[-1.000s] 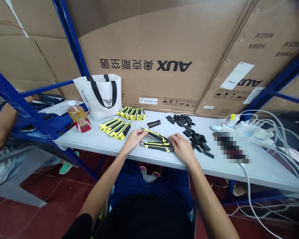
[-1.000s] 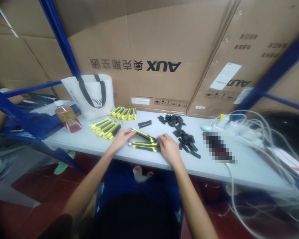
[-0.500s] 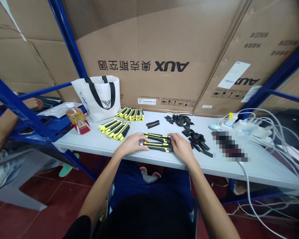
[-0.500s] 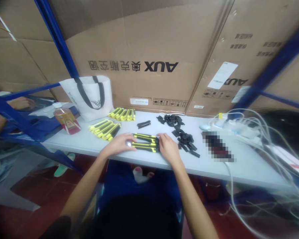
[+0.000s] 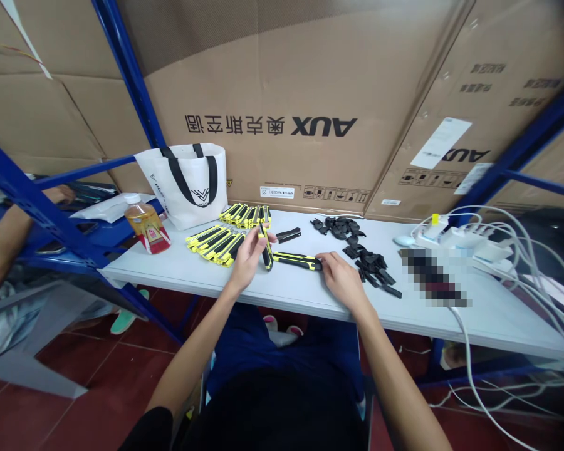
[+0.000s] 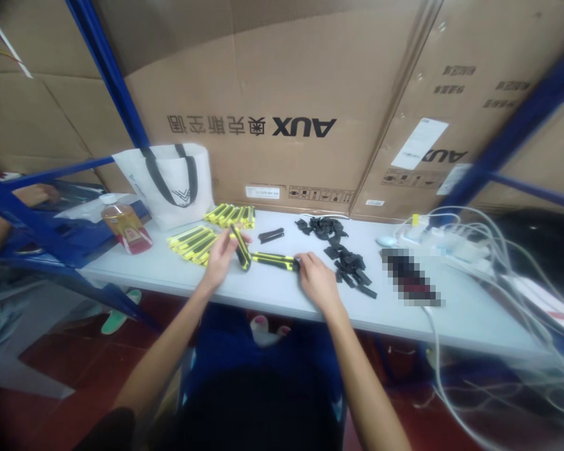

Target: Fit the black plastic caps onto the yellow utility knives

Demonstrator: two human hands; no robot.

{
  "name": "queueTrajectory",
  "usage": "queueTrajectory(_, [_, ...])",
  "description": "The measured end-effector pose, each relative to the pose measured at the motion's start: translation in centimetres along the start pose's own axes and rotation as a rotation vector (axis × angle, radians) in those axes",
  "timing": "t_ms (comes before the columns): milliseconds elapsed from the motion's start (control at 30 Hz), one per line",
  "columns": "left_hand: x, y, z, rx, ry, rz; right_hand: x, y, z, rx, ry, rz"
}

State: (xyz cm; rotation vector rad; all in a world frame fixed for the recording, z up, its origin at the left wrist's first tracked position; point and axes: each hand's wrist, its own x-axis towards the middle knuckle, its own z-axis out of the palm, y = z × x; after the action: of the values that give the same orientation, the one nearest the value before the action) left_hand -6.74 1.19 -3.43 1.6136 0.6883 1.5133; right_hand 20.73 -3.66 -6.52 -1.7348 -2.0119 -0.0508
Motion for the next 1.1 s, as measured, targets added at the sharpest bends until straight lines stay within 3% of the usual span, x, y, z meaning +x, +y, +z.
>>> queueTrajectory(100, [-0.8,-0.8,1.4,0.013,-0.032,-0.020,0.0,0.0,0.0,0.003,-0.009,-0.005])
queueTrajectory(300, [-1.9,-1.5,2.8,0.252,-0.317,-0.055,0.0,-0.2,-0.2,-0.009,-0.012,-0.006])
queueTrajectory(367, [-2.0,-1.6,2.8,0.294,-0.344,-0.094,0.0,-0.3,-0.3,-0.018,-0.016,-0.011])
queueTrajectory(600, [-1.5,-1.8,2.6,-0.013,0.029,-0.257,0.0,-0.2,-0.2,-0.022,-0.019,-0.008])
queueTrajectory(767, [-0.4,-1.8,2.0,-0.305,0.003,-0.241,0.0,0.0,0.0,-0.017,-0.008,-0.012])
queueTrajectory(900, [-0.4,-1.5,2.1,-0.307,0.013,-0.240,0.0,0.1,0.0,-0.030,-0.013,-0.020])
queueTrajectory(1100, [-0.7,-1.4,1.8,-0.219,0.135,-0.406,0.1,0.0,0.0,-0.040,-0.018,-0.015])
